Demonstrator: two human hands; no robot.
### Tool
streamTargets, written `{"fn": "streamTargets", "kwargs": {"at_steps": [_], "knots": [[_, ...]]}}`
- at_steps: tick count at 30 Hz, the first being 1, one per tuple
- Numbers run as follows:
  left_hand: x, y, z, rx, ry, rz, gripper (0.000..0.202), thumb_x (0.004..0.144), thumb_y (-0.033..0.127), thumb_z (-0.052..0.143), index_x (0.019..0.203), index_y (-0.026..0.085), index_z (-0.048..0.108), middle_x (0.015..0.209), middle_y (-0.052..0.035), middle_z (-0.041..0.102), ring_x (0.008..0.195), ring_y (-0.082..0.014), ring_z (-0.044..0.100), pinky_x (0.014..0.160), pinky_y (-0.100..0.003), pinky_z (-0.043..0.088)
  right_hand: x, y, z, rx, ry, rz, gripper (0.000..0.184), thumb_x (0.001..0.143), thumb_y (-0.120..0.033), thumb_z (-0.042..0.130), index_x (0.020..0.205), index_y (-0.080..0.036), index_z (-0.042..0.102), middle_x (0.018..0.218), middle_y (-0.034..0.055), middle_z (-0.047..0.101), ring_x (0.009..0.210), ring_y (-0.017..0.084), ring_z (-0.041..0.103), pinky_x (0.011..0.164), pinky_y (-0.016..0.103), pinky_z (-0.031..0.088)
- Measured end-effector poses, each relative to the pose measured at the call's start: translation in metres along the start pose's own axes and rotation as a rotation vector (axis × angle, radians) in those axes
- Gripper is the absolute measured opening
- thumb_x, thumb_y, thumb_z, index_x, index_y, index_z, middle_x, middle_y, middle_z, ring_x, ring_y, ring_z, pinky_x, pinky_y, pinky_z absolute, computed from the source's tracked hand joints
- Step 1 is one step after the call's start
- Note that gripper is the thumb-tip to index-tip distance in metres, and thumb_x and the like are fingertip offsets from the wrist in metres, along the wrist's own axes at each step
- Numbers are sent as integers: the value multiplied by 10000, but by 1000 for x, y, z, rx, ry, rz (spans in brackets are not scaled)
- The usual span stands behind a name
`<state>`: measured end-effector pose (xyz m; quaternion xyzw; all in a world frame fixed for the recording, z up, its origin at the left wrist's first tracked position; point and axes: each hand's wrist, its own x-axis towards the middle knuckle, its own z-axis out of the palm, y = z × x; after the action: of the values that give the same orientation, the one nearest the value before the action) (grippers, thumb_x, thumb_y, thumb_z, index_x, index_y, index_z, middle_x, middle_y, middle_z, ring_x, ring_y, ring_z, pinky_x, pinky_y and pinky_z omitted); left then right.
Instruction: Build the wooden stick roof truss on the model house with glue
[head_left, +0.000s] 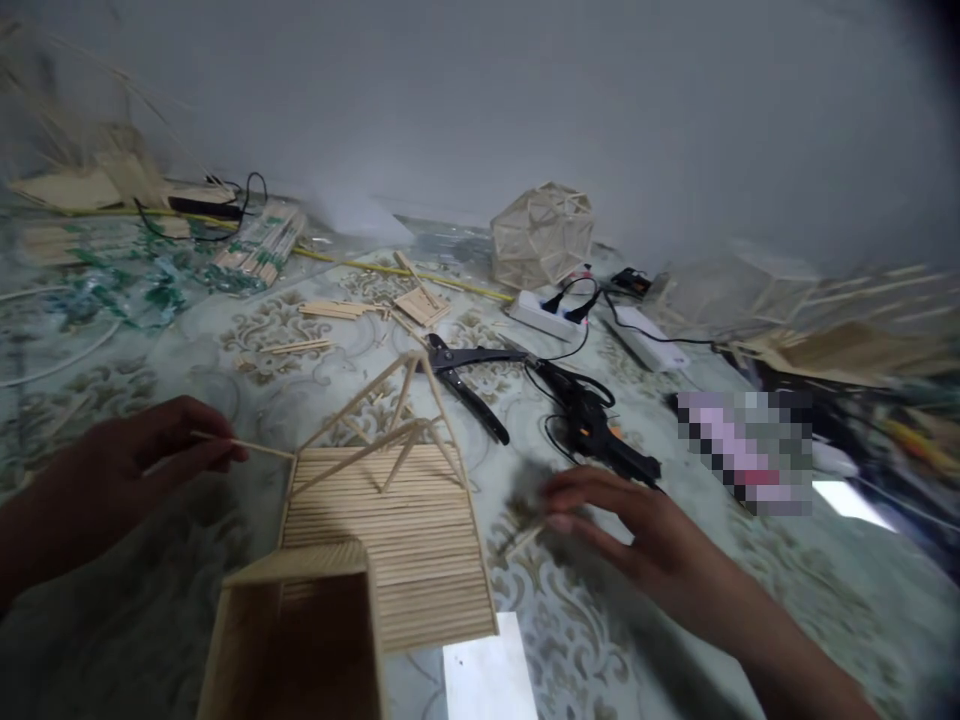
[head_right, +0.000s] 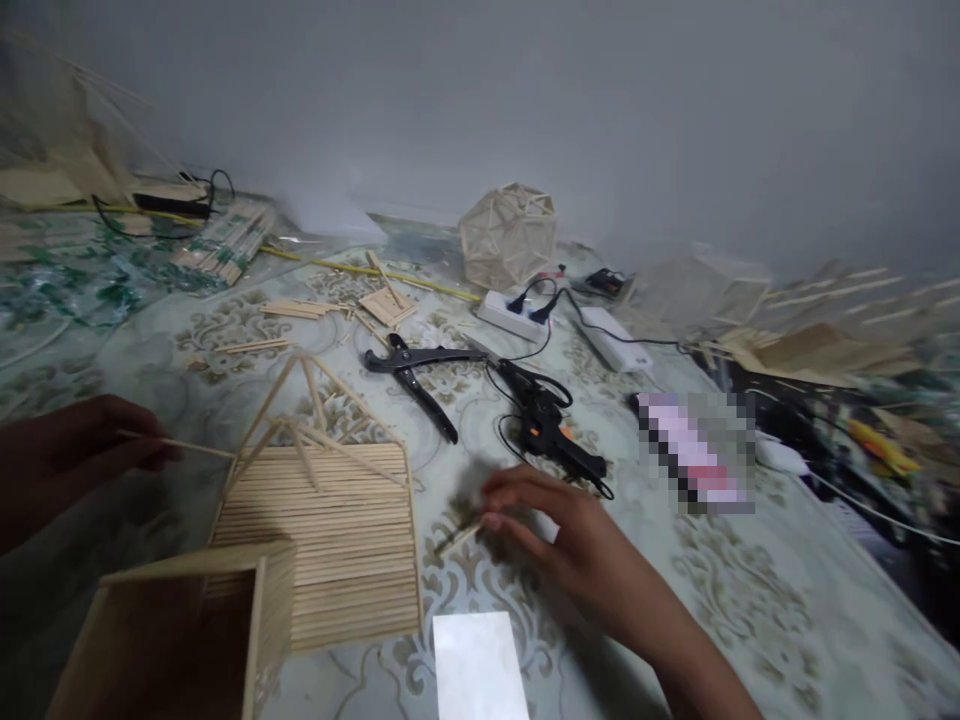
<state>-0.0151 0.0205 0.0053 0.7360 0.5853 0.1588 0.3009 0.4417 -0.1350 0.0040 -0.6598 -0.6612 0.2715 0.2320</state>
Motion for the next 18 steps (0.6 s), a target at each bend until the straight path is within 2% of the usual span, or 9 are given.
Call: {"fn": "streamTargets", "kwargs": {"at_steps": [2,4,5,7,10,14,18], "knots": [[3,-2,-2,111,40,-51,405,828,682,643,927,301,735,873,33,813,816,-253,739,771,-320,529,1,12,-14,-155,193,3,375,1036,-554,561,1015,-250,780,1160,132,780,1087,312,757,952,449,609],[7,-3,-5,172,54,-67,411,835,680,601,904,305,753,882,35,808,840,-262,723,823,-337,514,5,31,-27,-324,351,71,372,999,-512,561,1112,-210,747,1189,182,754,1087,356,748,976,516,600],[8,-5,-7,174,43,-62,420,827,678,584,887,303,763,880,31,808,846,-266,721,837,-340,513,7,42,-32,-378,368,111,391,956,-492,585,1143,-181,730,1183,208,745,1048,371,752,961,536,605],[12,-8,-10,166,9,-47,448,790,693,583,860,298,783,885,19,817,862,-277,728,844,-339,516,14,62,-37,-403,314,186,441,882,-449,605,1182,-141,700,1165,240,741,977,382,763,894,541,623],[15,-13,-14,165,-37,-20,489,746,719,599,864,291,805,930,-4,836,914,-300,744,850,-340,525,20,81,-33,-362,241,244,479,805,-398,597,1209,-150,667,1145,225,768,979,389,771,894,536,615],[18,-19,-19,211,-112,-4,501,772,720,592,908,298,824,964,-13,846,932,-302,759,851,-338,547,22,79,-31,-306,288,278,498,735,-414,622,1182,-195,647,1087,179,786,979,377,760,875,496,600],[20,-21,-20,200,-170,26,551,779,747,553,949,305,835,1004,-16,852,965,-311,768,873,-350,563,18,64,-38,-193,445,331,433,728,-499,667,1058,-218,679,866,89,753,787,298,717,739,416,589]]}}
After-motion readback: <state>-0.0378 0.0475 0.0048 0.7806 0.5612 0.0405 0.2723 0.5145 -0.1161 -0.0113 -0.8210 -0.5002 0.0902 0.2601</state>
